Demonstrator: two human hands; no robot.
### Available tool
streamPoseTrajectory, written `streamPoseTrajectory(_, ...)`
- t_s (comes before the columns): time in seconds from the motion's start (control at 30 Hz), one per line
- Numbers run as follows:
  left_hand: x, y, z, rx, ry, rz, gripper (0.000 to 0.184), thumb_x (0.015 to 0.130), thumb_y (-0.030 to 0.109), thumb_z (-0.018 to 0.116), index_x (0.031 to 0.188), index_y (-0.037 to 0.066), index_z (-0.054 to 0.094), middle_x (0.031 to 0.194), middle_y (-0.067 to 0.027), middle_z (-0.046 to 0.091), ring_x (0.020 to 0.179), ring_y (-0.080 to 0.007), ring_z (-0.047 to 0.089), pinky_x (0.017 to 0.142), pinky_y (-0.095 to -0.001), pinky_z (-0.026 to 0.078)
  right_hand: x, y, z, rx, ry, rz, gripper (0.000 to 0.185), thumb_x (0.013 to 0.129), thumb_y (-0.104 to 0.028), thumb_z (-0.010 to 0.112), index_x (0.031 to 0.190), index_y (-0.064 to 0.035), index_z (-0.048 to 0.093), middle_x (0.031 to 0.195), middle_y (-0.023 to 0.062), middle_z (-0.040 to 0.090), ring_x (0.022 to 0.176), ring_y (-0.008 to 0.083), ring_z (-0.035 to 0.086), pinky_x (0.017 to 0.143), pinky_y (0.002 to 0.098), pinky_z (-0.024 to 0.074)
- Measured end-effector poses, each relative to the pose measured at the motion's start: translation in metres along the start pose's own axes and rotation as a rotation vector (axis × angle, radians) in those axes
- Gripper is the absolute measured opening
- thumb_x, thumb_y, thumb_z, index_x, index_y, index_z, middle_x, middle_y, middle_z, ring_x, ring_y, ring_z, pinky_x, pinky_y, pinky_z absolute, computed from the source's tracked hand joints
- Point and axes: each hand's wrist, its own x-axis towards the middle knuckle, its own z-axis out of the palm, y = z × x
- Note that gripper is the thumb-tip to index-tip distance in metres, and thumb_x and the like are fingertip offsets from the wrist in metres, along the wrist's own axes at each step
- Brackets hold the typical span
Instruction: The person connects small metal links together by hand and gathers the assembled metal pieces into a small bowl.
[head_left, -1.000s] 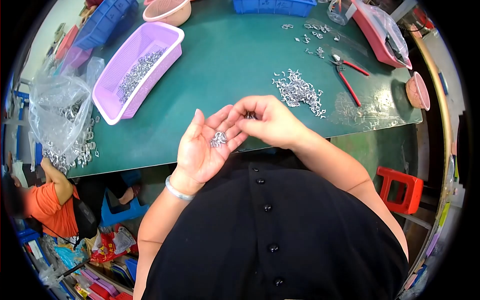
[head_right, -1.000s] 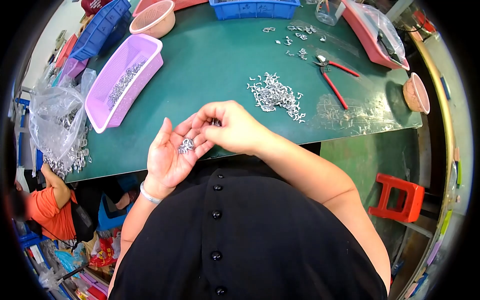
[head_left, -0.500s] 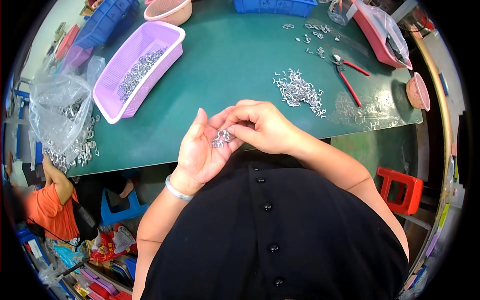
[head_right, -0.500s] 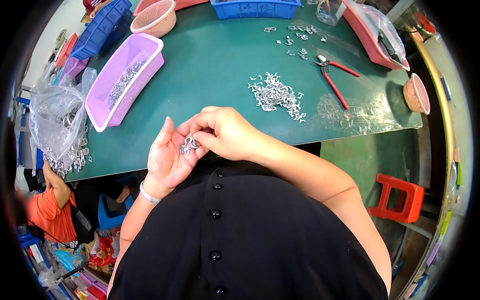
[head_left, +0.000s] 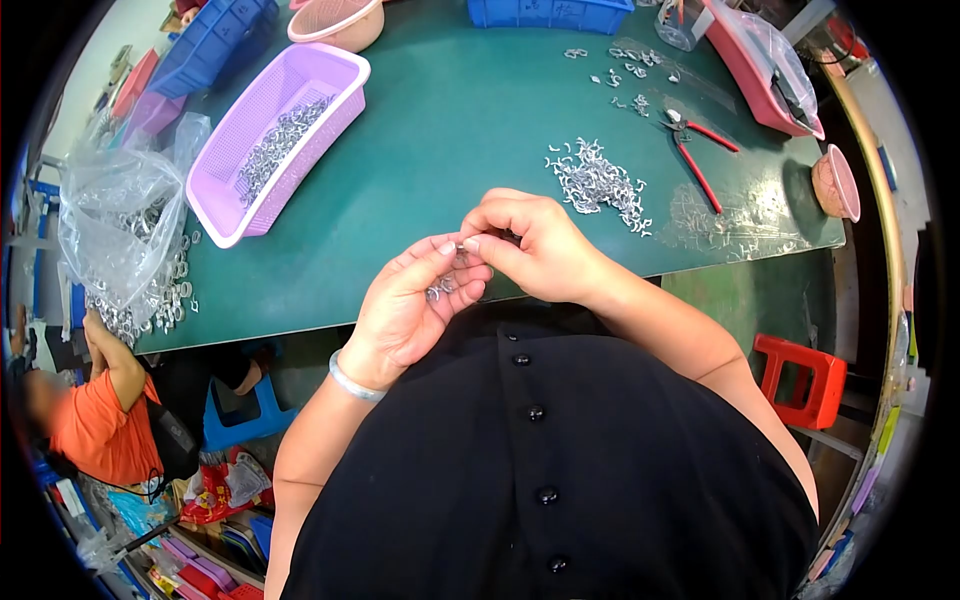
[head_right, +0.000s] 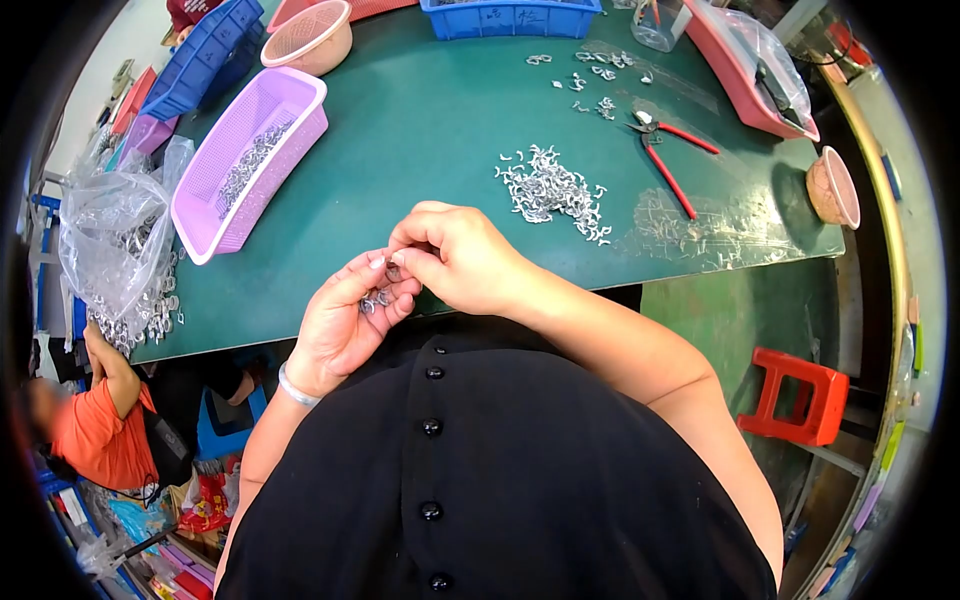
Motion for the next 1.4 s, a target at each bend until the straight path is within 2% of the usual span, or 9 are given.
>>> streamPoseTrajectory(0.1,-0.0005,0.0006,0.0009,-0.010,-0.006,0.000,0.020,0.089,0.014,0.050,0.102,-0.002,0.055,0.092,-0.0115,0.061,0.082,-0.0184,0.061,0.073,-0.0288,0.051,0.0009,-0.0008,-0.0014,0.210,-0.013,0.128,0.007,0.083,-0.005,0.056,0.085,0.0008,0.060,0.079,0.0026,0.057,0.072,0.0085,0.054,0.065,0.0225,0.0443)
streamPoseTrajectory(0.2,-0.0014,0.0015,0.0038,0.016,0.029,-0.011,0.022,0.089,0.016,0.050,0.101,-0.002,0.055,0.090,-0.0115,0.061,0.080,-0.0184,0.061,0.072,-0.0286,0.051,0.0020,0.0021,-0.0024,0.367,0.000,0.243,0.010,0.081,-0.007,0.058,0.082,0.0024,0.061,0.077,0.0050,0.061,0.072,0.0088,0.056,0.065,0.0247,0.0462)
streamPoseTrajectory(0.3,-0.0026,0.0031,0.0051,0.013,0.037,-0.027,0.023,0.089,0.017,0.050,0.100,-0.002,0.054,0.089,-0.0118,0.061,0.078,-0.0184,0.061,0.070,-0.0283,0.051,0.0009,0.0062,-0.0018,0.455,0.002,0.270,0.009,0.081,-0.007,0.059,0.083,0.0020,0.061,0.077,0.0050,0.062,0.072,0.0083,0.055,0.067,0.0239,0.0458)
streamPoseTrajectory(0.5,-0.0024,0.0040,0.0032,0.028,0.024,-0.080,0.020,0.089,0.017,0.051,0.096,-0.001,0.055,0.087,-0.0115,0.062,0.073,-0.0179,0.061,0.065,-0.0273,0.051,-0.0018,0.0047,-0.0025,0.409,-0.040,0.236,0.009,0.084,-0.007,0.057,0.087,0.0004,0.060,0.083,0.0016,0.058,0.078,0.0079,0.053,0.072,0.0230,0.0436)
streamPoseTrajectory(0.8,-0.0020,0.0004,0.0017,-0.013,0.013,-0.054,0.014,0.088,0.014,0.053,0.095,0.002,0.056,0.085,-0.0089,0.062,0.073,-0.0156,0.061,0.064,-0.0257,0.051,-0.0028,0.0047,-0.0029,0.388,-0.051,0.159,0.007,0.083,-0.004,0.056,0.087,0.0007,0.060,0.083,0.0020,0.057,0.078,0.0090,0.055,0.072,0.0233,0.0444)
streamPoseTrajectory(1.1,-0.0020,-0.0005,0.0017,0.003,0.006,-0.013,0.013,0.087,0.009,0.053,0.098,0.002,0.055,0.084,-0.0051,0.061,0.073,-0.0115,0.059,0.066,-0.0222,0.049,-0.0051,0.0019,-0.0032,0.545,-0.036,0.245,0.012,0.083,-0.005,0.057,0.093,0.0004,0.058,0.083,0.0006,0.057,0.078,0.0066,0.053,0.072,0.0217,0.0441)
streamPoseTrajectory(1.4,-0.0033,-0.0009,0.0051,0.032,0.029,0.012,0.014,0.087,0.009,0.053,0.099,0.002,0.054,0.089,-0.0063,0.061,0.074,-0.0117,0.059,0.067,-0.0231,0.050,-0.0068,0.0028,-0.0035,0.444,-0.052,0.250,0.012,0.080,-0.004,0.060,0.091,-0.0004,0.058,0.081,-0.0006,0.057,0.073,0.0044,0.051,0.067,0.0204,0.0432)
